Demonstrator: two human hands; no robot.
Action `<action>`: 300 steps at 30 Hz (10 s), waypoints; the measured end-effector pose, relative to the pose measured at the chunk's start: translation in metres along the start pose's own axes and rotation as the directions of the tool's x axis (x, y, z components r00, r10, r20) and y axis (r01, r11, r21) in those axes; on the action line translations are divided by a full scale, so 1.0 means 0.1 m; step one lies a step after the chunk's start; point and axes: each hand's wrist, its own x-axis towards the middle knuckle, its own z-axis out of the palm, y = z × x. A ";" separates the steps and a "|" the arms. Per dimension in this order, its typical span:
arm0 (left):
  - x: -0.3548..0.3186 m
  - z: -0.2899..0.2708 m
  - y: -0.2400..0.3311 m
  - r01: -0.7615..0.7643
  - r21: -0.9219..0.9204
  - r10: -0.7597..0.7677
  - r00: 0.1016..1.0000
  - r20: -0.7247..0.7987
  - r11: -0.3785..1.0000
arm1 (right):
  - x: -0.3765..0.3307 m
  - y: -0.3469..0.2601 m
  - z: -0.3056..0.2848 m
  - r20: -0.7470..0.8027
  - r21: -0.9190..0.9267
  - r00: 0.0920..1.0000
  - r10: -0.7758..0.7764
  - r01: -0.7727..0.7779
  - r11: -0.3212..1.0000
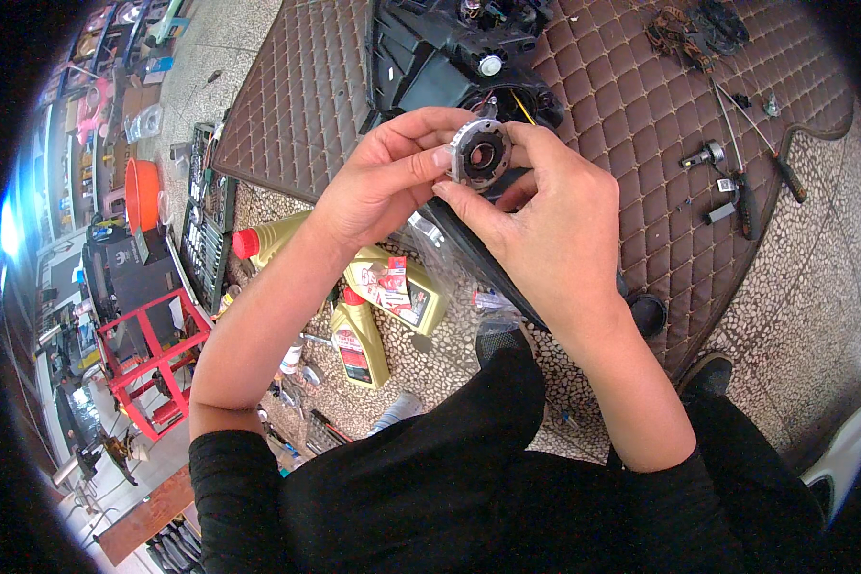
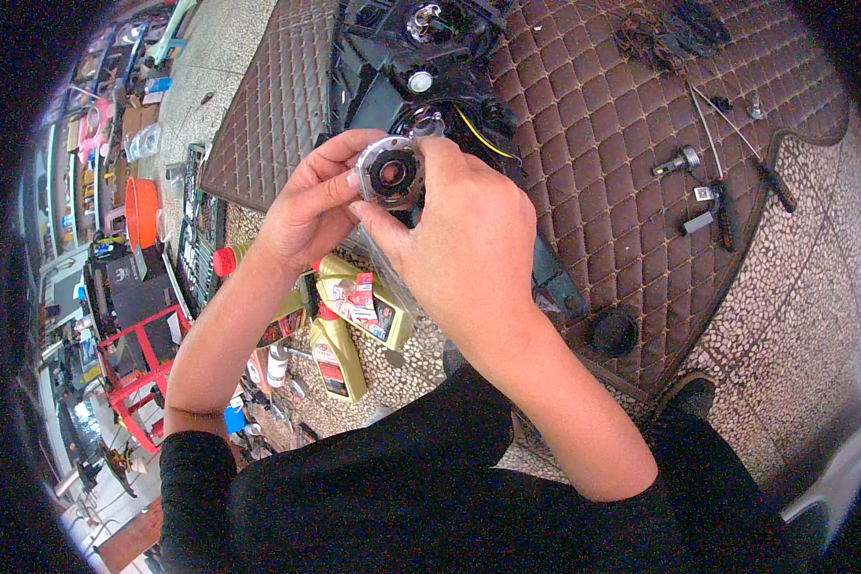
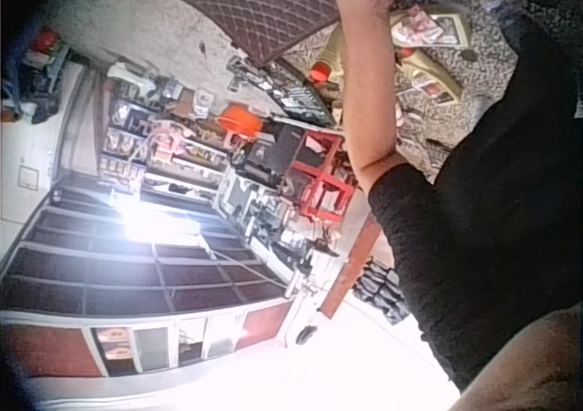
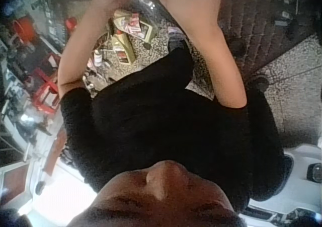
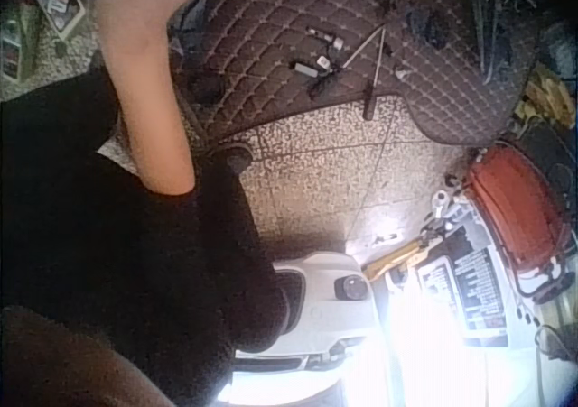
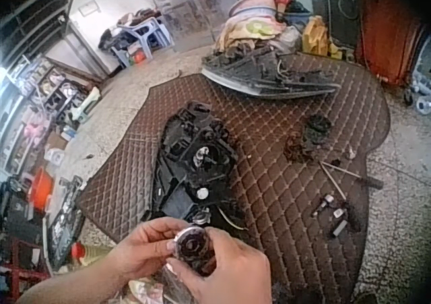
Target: The person assembles a motorcycle headlight reflector by hand, inserting a small metal ring into the reflector housing and then fitting the reflector into the headlight assembly. The person repeatedly checks the fit and alignment of the parts.
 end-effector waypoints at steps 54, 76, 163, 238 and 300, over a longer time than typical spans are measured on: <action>0.03 0.01 0.04 0.013 0.001 -0.013 1.000 0.011 1.000 | 0.01 0.04 0.03 -0.040 0.034 0.999 -0.017 0.019 0.999; 0.00 -0.03 0.05 0.018 0.070 -0.018 1.000 0.003 0.997 | 0.01 0.02 0.01 0.002 0.057 1.000 0.005 -0.005 0.998; 0.06 -0.03 -0.18 0.070 0.252 -0.038 0.991 -0.129 0.965 | 0.05 0.86 0.15 0.634 0.692 0.694 0.340 -0.706 0.152; 0.18 0.24 -0.19 -0.183 0.981 0.340 0.920 0.194 -0.062 | -0.02 0.90 0.60 0.045 0.569 0.978 0.203 -0.192 0.799; 0.33 0.09 -0.16 -0.022 0.808 0.375 0.878 0.297 -0.589 | 0.27 1.02 0.96 -0.012 0.712 0.915 0.404 -0.276 0.646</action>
